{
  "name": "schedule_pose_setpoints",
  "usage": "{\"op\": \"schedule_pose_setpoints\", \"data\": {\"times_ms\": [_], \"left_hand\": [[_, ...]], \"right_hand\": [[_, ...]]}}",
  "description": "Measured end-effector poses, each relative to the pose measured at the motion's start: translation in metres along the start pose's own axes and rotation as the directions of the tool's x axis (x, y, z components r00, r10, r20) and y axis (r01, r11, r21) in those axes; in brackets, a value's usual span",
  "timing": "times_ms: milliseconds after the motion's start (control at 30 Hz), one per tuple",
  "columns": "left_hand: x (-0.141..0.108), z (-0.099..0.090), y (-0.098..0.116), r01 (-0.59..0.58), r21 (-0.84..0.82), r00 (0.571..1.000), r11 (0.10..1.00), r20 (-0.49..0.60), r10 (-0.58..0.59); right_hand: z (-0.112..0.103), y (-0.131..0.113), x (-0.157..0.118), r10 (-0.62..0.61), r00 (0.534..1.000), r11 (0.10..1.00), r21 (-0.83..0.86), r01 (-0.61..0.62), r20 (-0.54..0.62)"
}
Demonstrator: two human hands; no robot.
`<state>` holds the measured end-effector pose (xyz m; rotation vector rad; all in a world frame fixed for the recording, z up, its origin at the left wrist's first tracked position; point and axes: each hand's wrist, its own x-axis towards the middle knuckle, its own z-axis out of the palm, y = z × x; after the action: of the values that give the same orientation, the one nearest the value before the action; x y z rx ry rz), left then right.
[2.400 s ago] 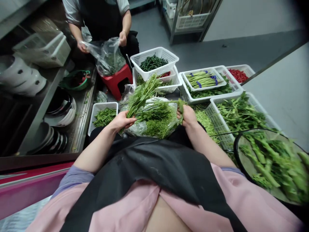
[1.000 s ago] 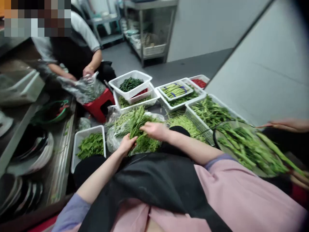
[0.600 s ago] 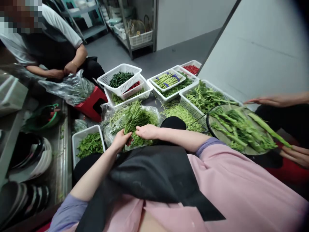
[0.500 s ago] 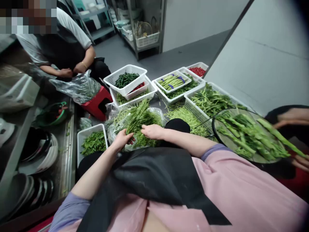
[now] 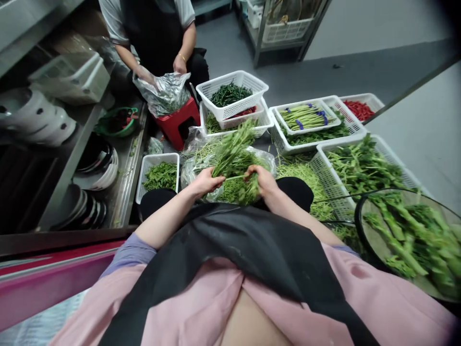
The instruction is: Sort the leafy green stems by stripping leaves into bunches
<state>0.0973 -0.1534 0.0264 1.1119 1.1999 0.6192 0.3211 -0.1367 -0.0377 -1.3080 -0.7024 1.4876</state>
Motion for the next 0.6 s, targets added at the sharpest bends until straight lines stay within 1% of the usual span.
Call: {"op": "schedule_pose_setpoints", "data": {"times_ms": [33, 67, 100, 133, 167, 200, 233, 267, 300, 333, 367, 400, 433, 500, 533, 600], "left_hand": [[-0.002, -0.001, 0.001, 0.009, 0.025, 1.0, 1.0, -0.006, -0.009], [-0.003, -0.002, 0.002, 0.017, 0.05, 1.0, 0.999, -0.011, -0.016], [-0.003, -0.004, 0.003, 0.022, 0.073, 1.0, 0.997, -0.014, -0.022], [-0.003, -0.006, 0.003, 0.027, 0.096, 1.0, 0.995, -0.015, -0.026], [-0.002, -0.008, 0.003, 0.029, 0.12, 1.0, 0.992, -0.013, -0.028], [0.0, -0.009, 0.003, 0.029, 0.144, 1.0, 0.989, -0.006, -0.029], [0.003, -0.008, 0.003, 0.028, 0.161, 1.0, 0.987, 0.008, -0.03], [0.005, -0.007, 0.002, 0.028, 0.167, 0.999, 0.986, 0.027, -0.033], [0.008, -0.006, 0.002, 0.028, 0.163, 0.998, 0.986, 0.048, -0.036], [0.01, -0.004, 0.002, 0.028, 0.151, 0.997, 0.988, 0.065, -0.038], [0.011, -0.002, 0.002, 0.031, 0.134, 0.996, 0.991, 0.074, -0.041], [0.012, 0.0, 0.002, 0.034, 0.114, 0.996, 0.993, 0.076, -0.043], [0.013, 0.001, 0.002, 0.034, 0.097, 0.997, 0.995, 0.071, -0.041], [0.013, 0.001, 0.002, 0.026, 0.091, 0.998, 0.995, 0.053, -0.031], [0.013, 0.0, 0.002, 0.024, 0.111, 0.998, 0.994, 0.049, -0.03], [0.012, -0.002, 0.001, 0.028, 0.199, 0.998, 0.98, 0.051, -0.039]], "right_hand": [[-0.008, -0.005, 0.006, 0.027, 0.993, 0.999, 0.038, -0.022, -0.111], [-0.017, -0.011, 0.011, 0.005, 0.979, 1.0, 0.03, 0.002, -0.205], [-0.023, -0.018, 0.015, -0.07, 0.965, 0.997, -0.034, 0.064, -0.254], [-0.027, -0.024, 0.016, -0.187, 0.954, 0.976, -0.154, 0.154, -0.233], [-0.026, -0.029, 0.014, -0.315, 0.94, 0.913, -0.311, 0.264, -0.128], [-0.02, -0.033, 0.009, -0.414, 0.909, 0.793, -0.472, 0.385, 0.046], [-0.01, -0.035, 0.002, -0.449, 0.858, 0.623, -0.6, 0.502, 0.252], [0.003, -0.036, -0.007, -0.404, 0.798, 0.429, -0.679, 0.596, 0.446], [0.017, -0.036, -0.016, -0.304, 0.75, 0.246, -0.712, 0.657, 0.587], [0.031, -0.035, -0.024, -0.184, 0.728, 0.1, -0.724, 0.683, 0.661], [0.043, -0.034, -0.031, -0.075, 0.725, 0.001, -0.727, 0.686, 0.684], [0.052, -0.033, -0.037, 0.009, 0.736, -0.054, -0.735, 0.676, 0.677], [0.058, -0.032, -0.041, 0.063, 0.749, -0.076, -0.745, 0.662, 0.659], [0.062, -0.03, -0.044, 0.102, 0.766, -0.077, -0.762, 0.643, 0.635], [0.061, -0.029, -0.045, 0.109, 0.767, -0.08, -0.763, 0.641, 0.633], [0.056, -0.027, -0.043, 0.127, 0.766, -0.104, -0.759, 0.642, 0.631]]}}
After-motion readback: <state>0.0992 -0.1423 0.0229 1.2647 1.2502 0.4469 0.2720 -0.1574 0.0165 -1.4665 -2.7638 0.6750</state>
